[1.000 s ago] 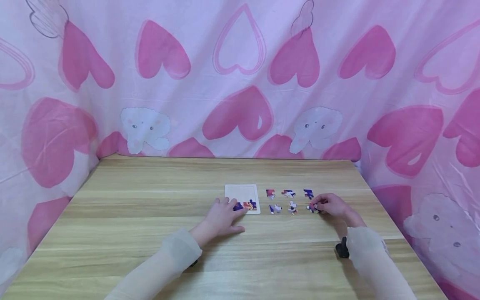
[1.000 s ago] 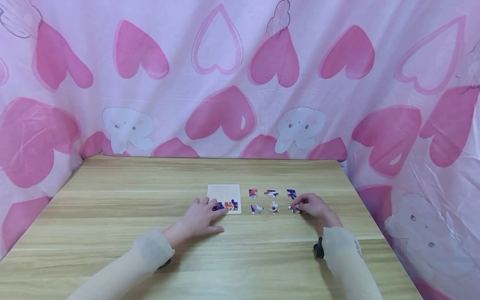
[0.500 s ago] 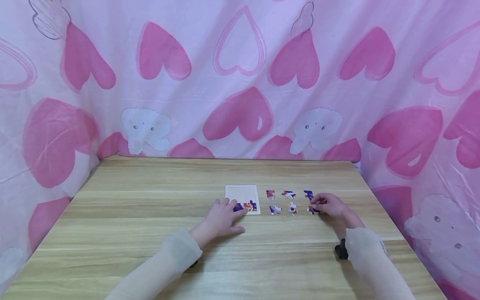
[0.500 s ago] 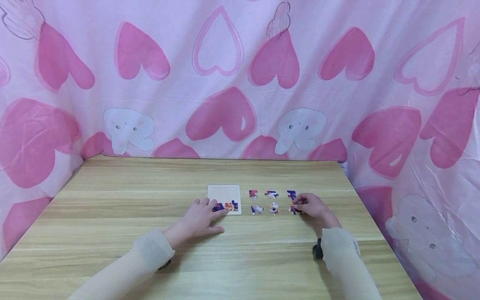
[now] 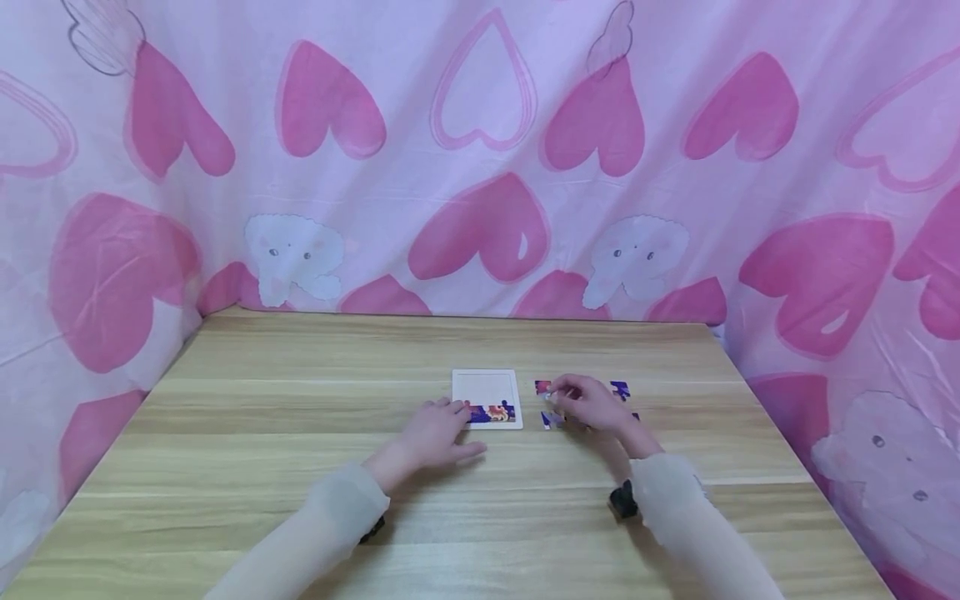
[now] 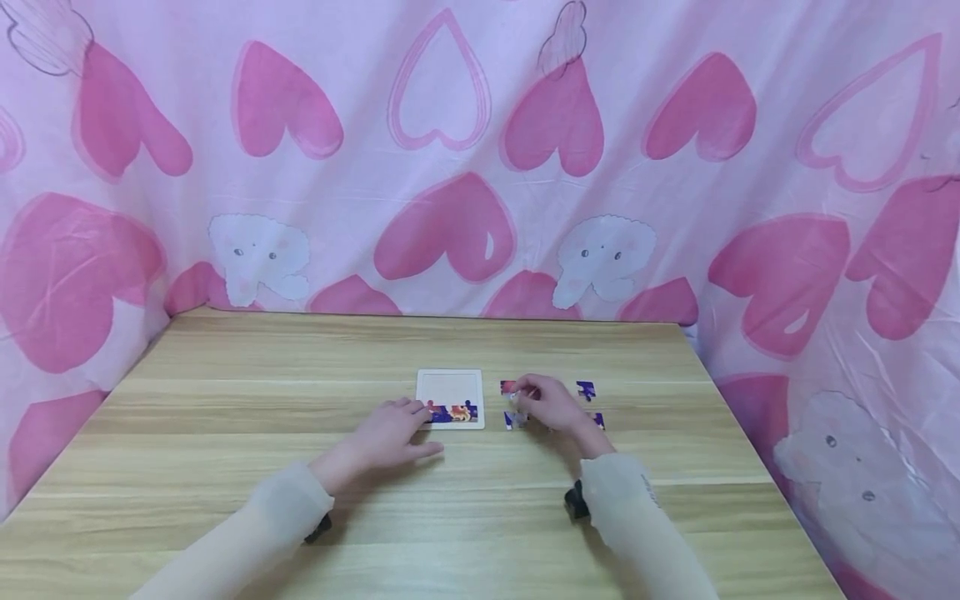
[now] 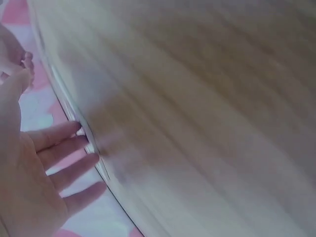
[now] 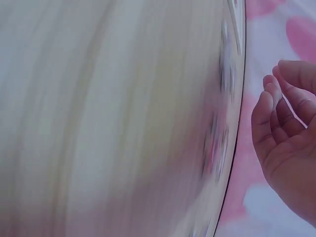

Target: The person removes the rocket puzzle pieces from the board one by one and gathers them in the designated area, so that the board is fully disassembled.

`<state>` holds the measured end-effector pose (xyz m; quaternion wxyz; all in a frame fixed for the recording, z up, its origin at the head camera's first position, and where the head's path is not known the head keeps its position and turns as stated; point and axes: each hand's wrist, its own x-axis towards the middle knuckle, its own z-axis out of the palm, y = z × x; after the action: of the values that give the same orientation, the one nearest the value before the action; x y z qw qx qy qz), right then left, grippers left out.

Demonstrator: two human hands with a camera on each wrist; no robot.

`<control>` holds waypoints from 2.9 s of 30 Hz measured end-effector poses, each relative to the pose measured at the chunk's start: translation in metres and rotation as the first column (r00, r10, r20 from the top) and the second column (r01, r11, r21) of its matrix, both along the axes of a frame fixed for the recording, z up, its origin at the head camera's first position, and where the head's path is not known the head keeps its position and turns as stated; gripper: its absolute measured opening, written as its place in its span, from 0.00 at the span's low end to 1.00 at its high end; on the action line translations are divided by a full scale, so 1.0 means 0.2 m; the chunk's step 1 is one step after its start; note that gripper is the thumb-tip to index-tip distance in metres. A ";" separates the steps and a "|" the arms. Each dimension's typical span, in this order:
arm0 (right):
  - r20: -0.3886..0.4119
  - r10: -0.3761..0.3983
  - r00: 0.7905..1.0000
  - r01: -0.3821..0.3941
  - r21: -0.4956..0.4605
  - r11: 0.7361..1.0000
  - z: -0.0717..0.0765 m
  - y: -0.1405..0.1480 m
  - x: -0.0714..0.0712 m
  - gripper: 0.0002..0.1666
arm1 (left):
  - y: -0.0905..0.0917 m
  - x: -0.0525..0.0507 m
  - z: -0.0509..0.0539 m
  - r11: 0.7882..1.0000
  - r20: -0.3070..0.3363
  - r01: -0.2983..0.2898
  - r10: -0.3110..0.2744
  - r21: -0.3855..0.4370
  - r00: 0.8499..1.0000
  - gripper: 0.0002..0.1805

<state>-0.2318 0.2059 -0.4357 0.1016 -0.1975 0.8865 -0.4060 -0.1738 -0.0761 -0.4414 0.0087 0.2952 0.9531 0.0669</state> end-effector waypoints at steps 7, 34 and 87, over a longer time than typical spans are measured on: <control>-0.030 0.062 0.998 -0.061 0.010 0.998 -0.03 -0.26 -0.02 0.10 | -0.04 -0.02 0.01 0.995 0.049 0.033 -0.037 0.098 0.998 0.32; -0.110 0.185 0.976 -0.169 0.143 0.975 -0.07 -0.59 -0.03 0.10 | -0.10 -0.02 -0.02 0.979 0.039 0.102 -0.111 0.175 0.993 0.22; 0.268 0.008 0.963 0.042 -0.178 0.983 -0.05 -0.57 -0.08 0.08 | -0.06 0.00 -0.03 0.989 -0.094 0.136 -0.140 -0.056 0.986 0.29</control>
<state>-0.2484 0.0912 -0.4453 0.1986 -0.1417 0.8253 -0.5093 -0.1734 -0.0874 -0.4471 -0.0260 0.3631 0.9310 0.0283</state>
